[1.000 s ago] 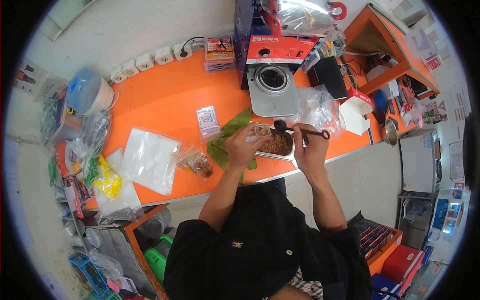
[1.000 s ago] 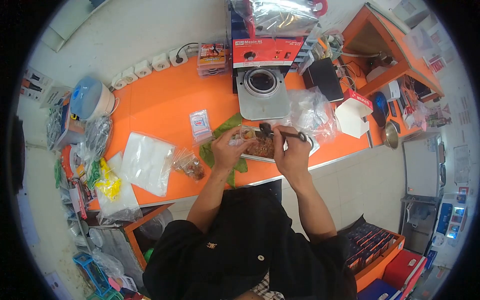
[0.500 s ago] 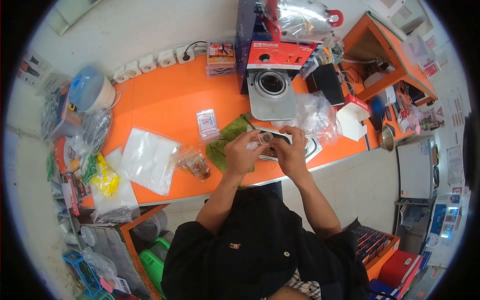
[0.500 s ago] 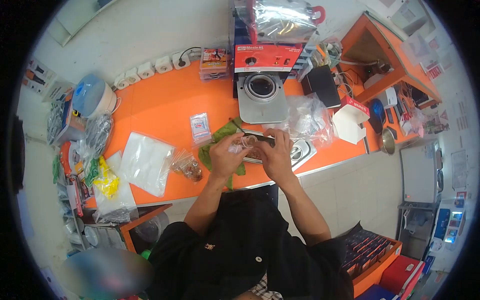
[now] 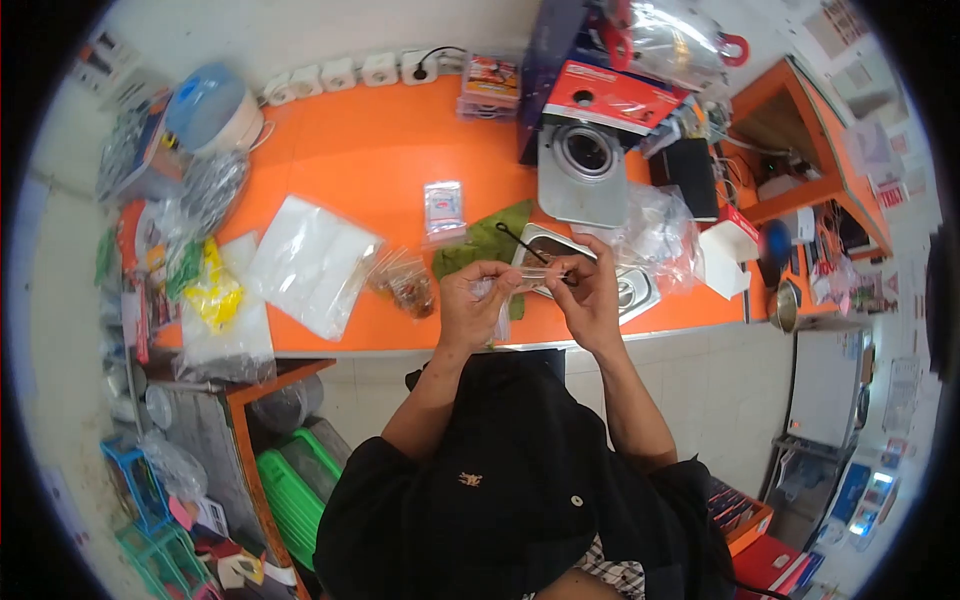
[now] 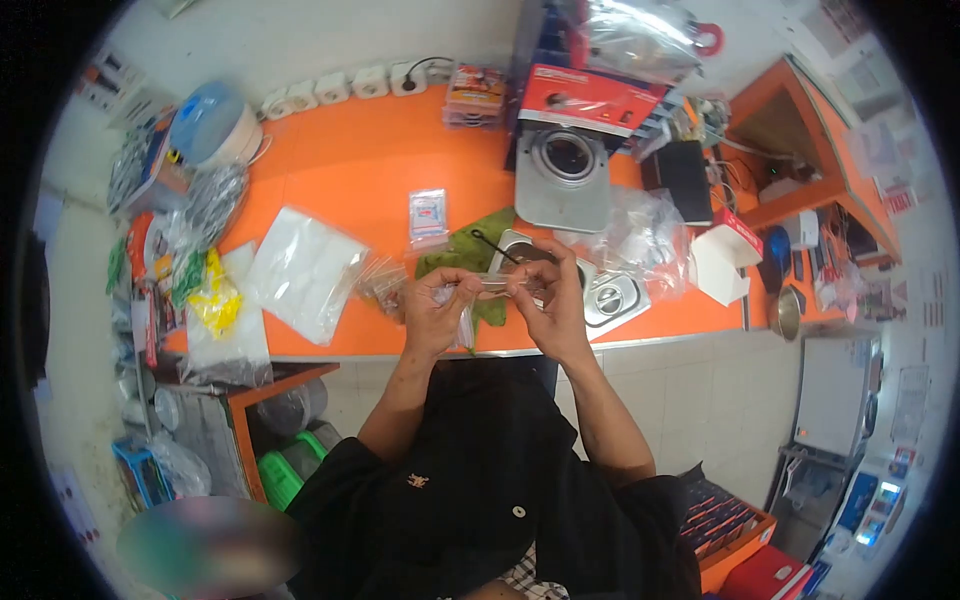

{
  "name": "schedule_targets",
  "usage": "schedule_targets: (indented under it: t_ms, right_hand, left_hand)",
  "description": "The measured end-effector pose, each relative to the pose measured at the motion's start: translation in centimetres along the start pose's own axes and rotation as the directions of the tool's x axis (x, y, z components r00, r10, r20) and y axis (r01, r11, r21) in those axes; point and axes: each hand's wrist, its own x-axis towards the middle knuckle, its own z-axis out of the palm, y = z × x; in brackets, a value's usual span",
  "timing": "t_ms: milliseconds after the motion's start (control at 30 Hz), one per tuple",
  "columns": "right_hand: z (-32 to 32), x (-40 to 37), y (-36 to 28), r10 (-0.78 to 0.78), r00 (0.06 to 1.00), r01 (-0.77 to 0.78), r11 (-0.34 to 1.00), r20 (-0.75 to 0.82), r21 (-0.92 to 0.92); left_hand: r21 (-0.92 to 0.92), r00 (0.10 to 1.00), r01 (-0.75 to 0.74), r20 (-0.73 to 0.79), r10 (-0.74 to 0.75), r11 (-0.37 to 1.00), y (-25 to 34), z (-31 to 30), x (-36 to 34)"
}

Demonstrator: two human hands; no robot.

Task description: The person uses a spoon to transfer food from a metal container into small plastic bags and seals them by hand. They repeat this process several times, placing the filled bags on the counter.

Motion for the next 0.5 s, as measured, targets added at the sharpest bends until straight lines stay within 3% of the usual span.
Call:
schedule_targets:
  t_ms: [67,133,267,333,367,400,433,467,500]
  right_hand:
    - [1.2,0.2,0.7,0.017,0.996,-0.018,1.000,0.088,0.007]
    - [2.2,0.5,2.0,-0.005,0.977,0.038,0.988,0.212,-0.151]
    - [5.2,-0.3,4.4,0.124,0.922,-0.007,0.952,0.366,-0.306]
    - [6.7,-0.5,5.8,0.165,0.898,-0.036,0.951,0.409,-0.306]
    - [7.6,-0.2,6.4,0.209,0.865,-0.009,0.916,0.457,-0.401]
    - [8.4,0.1,7.1,0.254,0.831,0.024,0.872,0.494,-0.490]
    - [9.2,0.6,8.1,0.313,0.813,-0.013,0.853,0.491,-0.522]
    - [10.3,1.2,9.2,0.315,0.809,-0.013,0.854,0.496,-0.521]
    - [11.6,1.8,9.8,0.121,0.889,0.156,0.827,0.442,-0.540]
  left_hand:
    - [0.018,0.998,-0.015,-0.059,0.016,1.000,-0.1,-1.4,-1.0]
    - [0.129,1.000,-0.005,-0.008,0.006,0.992,0.3,-2.9,-2.0]
    - [0.205,0.989,0.064,-0.145,-0.035,0.977,-2.2,-6.4,-5.7]
    - [0.089,0.973,0.114,-0.213,-0.093,0.989,-4.4,-7.8,-7.6]
    - [0.087,0.968,0.114,-0.232,-0.091,0.990,-4.9,-8.7,-8.7]
    - [-0.237,0.941,0.204,-0.222,-0.257,0.950,-4.9,-9.8,-10.1]
    - [-0.533,0.901,0.270,-0.154,-0.406,0.802,-4.8,-10.7,-11.2]
    - [-0.534,0.899,0.268,-0.161,-0.408,0.802,-5.0,-11.1,-11.9]
    - [-0.561,0.907,0.219,-0.184,-0.378,0.798,-5.0,-11.3,-12.5]
